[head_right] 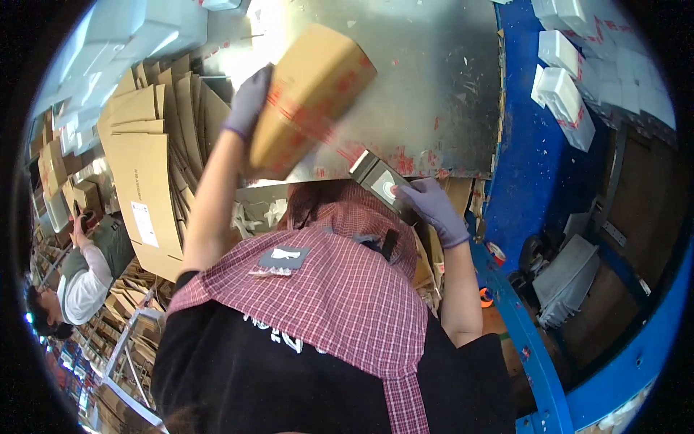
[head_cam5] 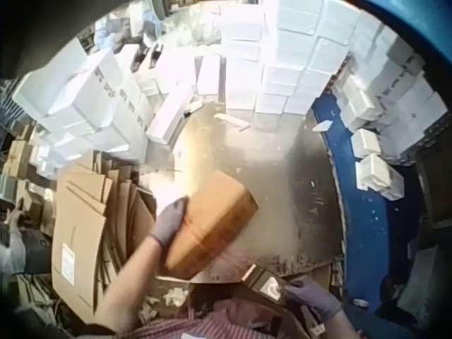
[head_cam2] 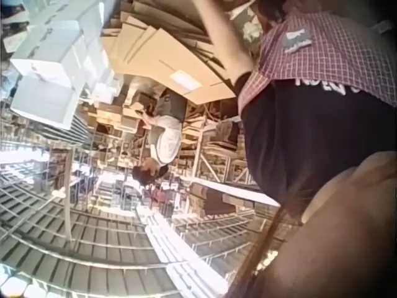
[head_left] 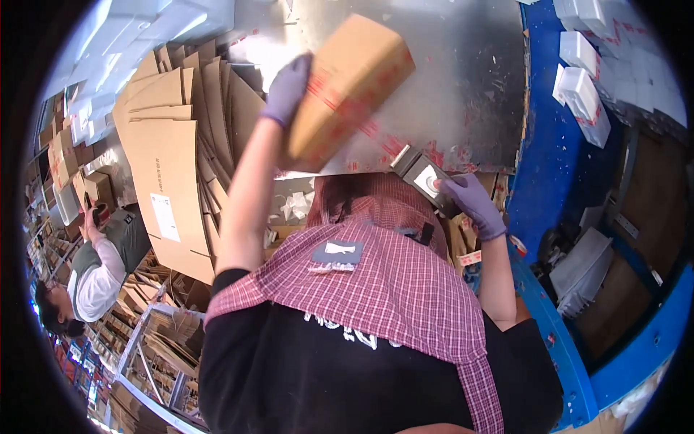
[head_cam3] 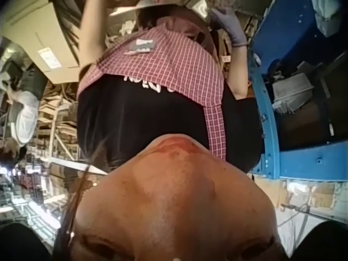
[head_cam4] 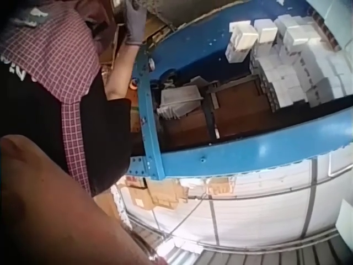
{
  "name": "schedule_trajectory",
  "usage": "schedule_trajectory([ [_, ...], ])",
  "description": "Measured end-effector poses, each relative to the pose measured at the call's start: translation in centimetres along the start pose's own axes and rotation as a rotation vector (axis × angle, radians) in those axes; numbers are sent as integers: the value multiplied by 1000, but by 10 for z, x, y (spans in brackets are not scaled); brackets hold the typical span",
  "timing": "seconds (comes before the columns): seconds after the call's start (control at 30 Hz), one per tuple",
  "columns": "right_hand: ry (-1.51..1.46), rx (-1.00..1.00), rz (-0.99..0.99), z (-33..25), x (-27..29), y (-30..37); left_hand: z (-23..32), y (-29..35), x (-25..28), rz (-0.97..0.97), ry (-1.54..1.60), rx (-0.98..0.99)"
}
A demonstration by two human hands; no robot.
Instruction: Assembling cardboard boxes and filling them with white foam-packaged items in an industrial environment.
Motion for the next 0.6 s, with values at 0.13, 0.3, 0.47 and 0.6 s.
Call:
schedule_trajectory([
  [0.13,634,125,307,-55,-50,-89,-9,-65,-1,-311,-156,336],
  [0.3,786,114,457,-92,-72,-112,-53,-30,21,-253,103,118],
  [0.47,896,112,1203,-52,-7,-64,55,75,-14,-285,376,217],
  [0.6,147,379,885,-6,-58,-90,86,122,-68,-384,882,328],
])
Point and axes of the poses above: each hand's wrist, its own y-axis away from the middle knuckle, its own x-axis out of the back of the hand, z = x × y, the point moved 1 cm from there along -y, towards the middle knuckle, and after that the axes turned 7 degrees about y, right-handed, at the moved point
